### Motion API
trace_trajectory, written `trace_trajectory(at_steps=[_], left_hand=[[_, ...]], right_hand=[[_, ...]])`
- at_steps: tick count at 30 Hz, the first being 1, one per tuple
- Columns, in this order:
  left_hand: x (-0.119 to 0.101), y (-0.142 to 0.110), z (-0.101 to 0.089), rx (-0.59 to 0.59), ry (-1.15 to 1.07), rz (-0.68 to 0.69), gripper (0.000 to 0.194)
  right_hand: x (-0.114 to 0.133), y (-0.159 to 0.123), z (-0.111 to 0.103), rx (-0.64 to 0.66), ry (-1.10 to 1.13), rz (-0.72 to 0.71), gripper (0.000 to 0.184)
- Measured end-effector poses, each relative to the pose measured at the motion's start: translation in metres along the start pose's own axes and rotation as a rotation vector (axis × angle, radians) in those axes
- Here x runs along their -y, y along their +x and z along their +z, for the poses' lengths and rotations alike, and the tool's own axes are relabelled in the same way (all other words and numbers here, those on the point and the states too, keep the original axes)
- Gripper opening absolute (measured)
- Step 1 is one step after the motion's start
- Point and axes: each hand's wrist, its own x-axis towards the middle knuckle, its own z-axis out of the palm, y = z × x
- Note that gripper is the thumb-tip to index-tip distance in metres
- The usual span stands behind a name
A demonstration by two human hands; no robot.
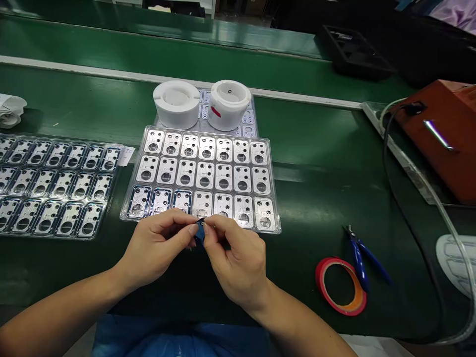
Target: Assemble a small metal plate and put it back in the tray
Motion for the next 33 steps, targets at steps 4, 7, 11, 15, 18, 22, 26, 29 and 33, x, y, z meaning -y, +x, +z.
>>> trace_trajectory(at_steps=[4,7,11,15,18,22,26,29,33], left_hand=[[0.0007,-0.0005,-0.0004,-0.001,0.017,0.017,0.011],[0.0015,-0.0008,-0.0004,0.000,0.041,0.037,0.012],[0.0018,-0.0017,-0.0002,0.004,0.054,0.056,0.012],[0.0017,-0.0028,0.0003,0.005,0.058,0.063,0.012],[0.0015,-0.0026,0.0007,0.003,0.056,0.067,0.013],[0.0013,-0.0015,0.0006,0.001,0.054,0.075,0.013],[0.0011,-0.0010,0.0003,0.004,0.064,0.090,0.013],[0.0010,-0.0014,0.0003,-0.004,0.070,0.093,0.013],[0.0011,-0.0018,0.0005,-0.010,0.073,0.106,0.013]], right_hand=[[0.0000,-0.0004,0.0000,-0.002,0.005,0.005,0.018],[-0.0006,-0.0006,0.0004,-0.012,0.005,-0.020,0.019],[-0.0020,-0.0012,0.0012,-0.037,-0.022,-0.052,0.019],[-0.0028,-0.0026,0.0014,-0.037,-0.031,-0.030,0.021],[-0.0025,-0.0024,0.0006,-0.027,-0.026,-0.016,0.020],[-0.0014,-0.0010,-0.0019,-0.002,-0.005,0.021,0.016],[0.0003,-0.0013,-0.0045,0.046,0.024,0.102,0.010],[0.0015,-0.0016,-0.0052,0.050,0.035,0.125,0.010],[0.0019,-0.0005,-0.0043,0.045,0.040,0.135,0.009]])
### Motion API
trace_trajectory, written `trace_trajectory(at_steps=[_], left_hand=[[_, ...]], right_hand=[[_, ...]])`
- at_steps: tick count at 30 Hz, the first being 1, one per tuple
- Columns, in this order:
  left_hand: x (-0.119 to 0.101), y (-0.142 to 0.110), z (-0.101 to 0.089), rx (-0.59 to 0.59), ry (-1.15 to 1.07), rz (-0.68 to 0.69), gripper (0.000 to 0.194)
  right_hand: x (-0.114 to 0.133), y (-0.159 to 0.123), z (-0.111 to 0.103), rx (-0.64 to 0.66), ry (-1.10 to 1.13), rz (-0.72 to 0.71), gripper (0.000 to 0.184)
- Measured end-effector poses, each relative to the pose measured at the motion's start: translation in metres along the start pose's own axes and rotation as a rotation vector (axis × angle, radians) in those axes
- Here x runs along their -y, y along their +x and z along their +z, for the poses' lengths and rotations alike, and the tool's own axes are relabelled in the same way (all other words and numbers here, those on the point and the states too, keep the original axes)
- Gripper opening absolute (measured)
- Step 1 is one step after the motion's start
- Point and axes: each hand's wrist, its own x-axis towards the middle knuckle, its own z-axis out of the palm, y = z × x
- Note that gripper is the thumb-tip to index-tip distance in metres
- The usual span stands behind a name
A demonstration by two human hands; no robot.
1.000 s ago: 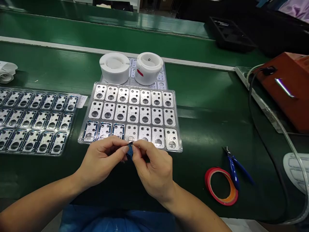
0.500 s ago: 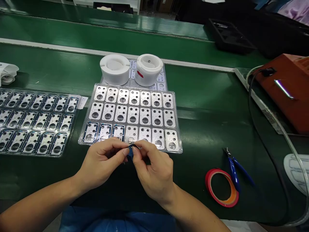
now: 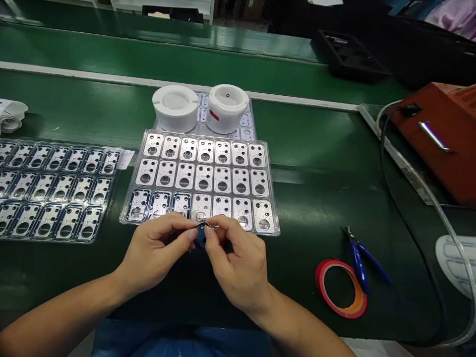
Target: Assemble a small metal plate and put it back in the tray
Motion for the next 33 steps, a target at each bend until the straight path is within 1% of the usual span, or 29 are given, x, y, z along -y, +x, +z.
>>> trace_trajectory(at_steps=[4,7,15,21,26,29,33], left_hand=[[0.000,0.000,0.001,-0.005,0.000,0.011,0.013],[0.001,0.000,0.001,-0.006,0.007,0.015,0.013],[0.000,-0.001,0.000,0.001,0.024,0.025,0.013],[0.000,0.000,0.001,0.013,0.033,0.020,0.013],[-0.001,0.001,0.000,0.024,0.007,-0.025,0.013],[0.000,0.000,-0.001,0.018,-0.005,-0.032,0.012],[0.002,0.000,-0.001,-0.008,-0.014,-0.019,0.011]], right_hand=[[0.000,0.000,0.001,0.010,0.034,0.022,0.009],[0.000,0.000,-0.001,0.031,0.058,0.066,0.008],[0.000,0.001,-0.006,0.121,0.189,0.258,0.009],[-0.002,0.003,-0.009,0.172,0.260,0.362,0.015],[-0.002,0.008,-0.013,0.279,0.337,0.518,0.022],[0.001,0.010,-0.017,0.312,0.303,0.505,0.022],[0.006,0.011,-0.020,0.240,0.172,0.388,0.018]])
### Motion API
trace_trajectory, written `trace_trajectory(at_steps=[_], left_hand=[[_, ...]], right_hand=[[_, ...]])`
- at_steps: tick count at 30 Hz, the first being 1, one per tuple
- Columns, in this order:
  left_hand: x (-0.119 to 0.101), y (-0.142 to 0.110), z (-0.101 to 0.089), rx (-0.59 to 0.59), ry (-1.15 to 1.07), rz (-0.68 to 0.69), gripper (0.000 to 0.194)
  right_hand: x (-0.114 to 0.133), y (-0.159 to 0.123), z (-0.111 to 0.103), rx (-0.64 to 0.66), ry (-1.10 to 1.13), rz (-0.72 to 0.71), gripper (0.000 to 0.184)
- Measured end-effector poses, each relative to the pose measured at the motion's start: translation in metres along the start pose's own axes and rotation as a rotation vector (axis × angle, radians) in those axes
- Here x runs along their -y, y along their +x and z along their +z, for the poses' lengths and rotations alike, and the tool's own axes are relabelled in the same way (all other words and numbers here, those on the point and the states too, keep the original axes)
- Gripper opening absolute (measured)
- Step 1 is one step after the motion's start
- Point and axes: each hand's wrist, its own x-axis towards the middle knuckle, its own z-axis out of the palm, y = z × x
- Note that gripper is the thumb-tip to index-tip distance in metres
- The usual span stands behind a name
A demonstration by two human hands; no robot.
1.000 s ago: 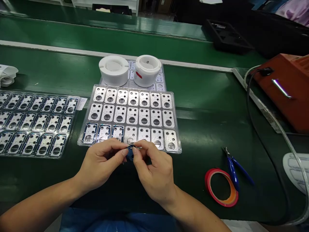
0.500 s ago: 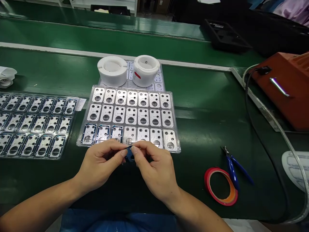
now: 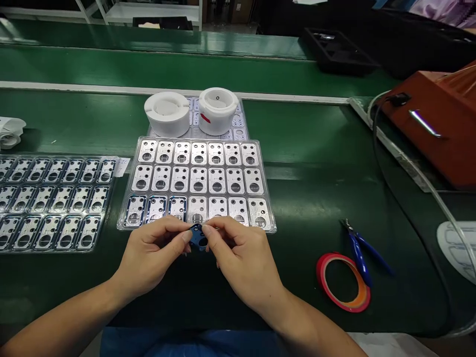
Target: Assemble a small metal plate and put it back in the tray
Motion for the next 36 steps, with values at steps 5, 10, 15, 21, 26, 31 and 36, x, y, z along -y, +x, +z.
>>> trace_trajectory(at_steps=[5,10,15,21,26,31,36], left_hand=[[0.001,0.000,-0.001,-0.022,-0.012,-0.017,0.010],[0.000,-0.001,-0.001,-0.060,-0.006,0.046,0.009],[0.000,-0.002,-0.001,-0.131,-0.020,0.107,0.008],[-0.002,0.001,-0.003,-0.118,-0.214,-0.101,0.007],[-0.004,0.005,-0.004,-0.119,-0.307,-0.199,0.012],[-0.005,0.007,-0.004,-0.060,-0.298,-0.243,0.016],[-0.006,0.005,-0.005,0.007,-0.239,-0.273,0.017]], right_hand=[[0.002,-0.003,0.002,-0.066,-0.077,-0.122,0.012],[0.002,-0.005,0.004,-0.098,-0.092,-0.189,0.010],[0.000,-0.010,0.004,-0.076,-0.038,-0.216,0.008],[-0.007,-0.009,0.006,-0.183,-0.071,-0.257,0.008],[-0.008,-0.003,0.004,-0.228,-0.082,-0.324,0.013],[-0.009,0.002,0.002,-0.059,-0.021,-0.181,0.016],[-0.013,0.004,0.001,0.109,0.108,-0.098,0.024]])
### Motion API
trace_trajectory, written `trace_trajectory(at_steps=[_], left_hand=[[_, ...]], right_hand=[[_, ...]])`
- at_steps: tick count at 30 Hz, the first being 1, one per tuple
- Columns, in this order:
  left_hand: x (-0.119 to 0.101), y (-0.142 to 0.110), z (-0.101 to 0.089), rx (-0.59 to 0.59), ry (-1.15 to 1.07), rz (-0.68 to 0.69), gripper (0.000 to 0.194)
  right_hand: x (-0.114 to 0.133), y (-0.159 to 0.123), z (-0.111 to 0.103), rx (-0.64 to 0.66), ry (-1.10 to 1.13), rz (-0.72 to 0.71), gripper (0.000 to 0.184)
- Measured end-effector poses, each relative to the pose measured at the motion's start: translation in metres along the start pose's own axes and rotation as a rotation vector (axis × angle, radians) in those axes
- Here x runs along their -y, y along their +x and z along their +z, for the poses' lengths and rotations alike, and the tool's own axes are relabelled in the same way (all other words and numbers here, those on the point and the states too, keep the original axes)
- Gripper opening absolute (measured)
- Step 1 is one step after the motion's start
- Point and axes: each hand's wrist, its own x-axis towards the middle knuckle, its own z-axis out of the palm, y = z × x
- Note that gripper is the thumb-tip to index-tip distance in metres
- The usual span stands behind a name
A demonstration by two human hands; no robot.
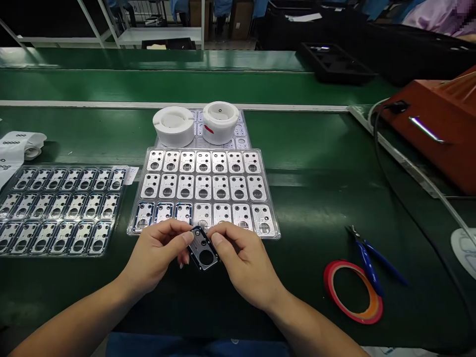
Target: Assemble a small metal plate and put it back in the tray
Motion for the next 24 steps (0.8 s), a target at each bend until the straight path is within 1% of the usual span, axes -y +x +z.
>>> trace_trajectory(at_steps=[2,7,13,15,20,24], left_hand=[[-0.0009,-0.0005,-0.0003,0.024,0.009,-0.003,0.017],[-0.0027,0.0004,0.0008,0.055,-0.001,-0.022,0.016],[-0.0014,0.0011,0.0000,0.095,-0.030,-0.059,0.015],[-0.0019,0.0008,-0.0005,0.100,-0.033,-0.067,0.016],[-0.0018,0.0018,-0.0007,0.098,-0.037,-0.072,0.016],[0.0012,0.0020,-0.0010,0.100,-0.041,-0.076,0.016]], right_hand=[[-0.0009,0.0010,-0.0002,0.042,0.033,0.014,0.026],[-0.0016,0.0024,-0.0005,0.098,0.103,0.041,0.025],[-0.0030,0.0012,-0.0011,0.154,0.166,0.113,0.033],[-0.0023,0.0020,-0.0006,0.163,0.163,0.140,0.036],[-0.0002,0.0034,0.0007,0.162,0.128,0.127,0.042],[-0.0013,0.0022,0.0015,0.167,0.131,0.159,0.045]])
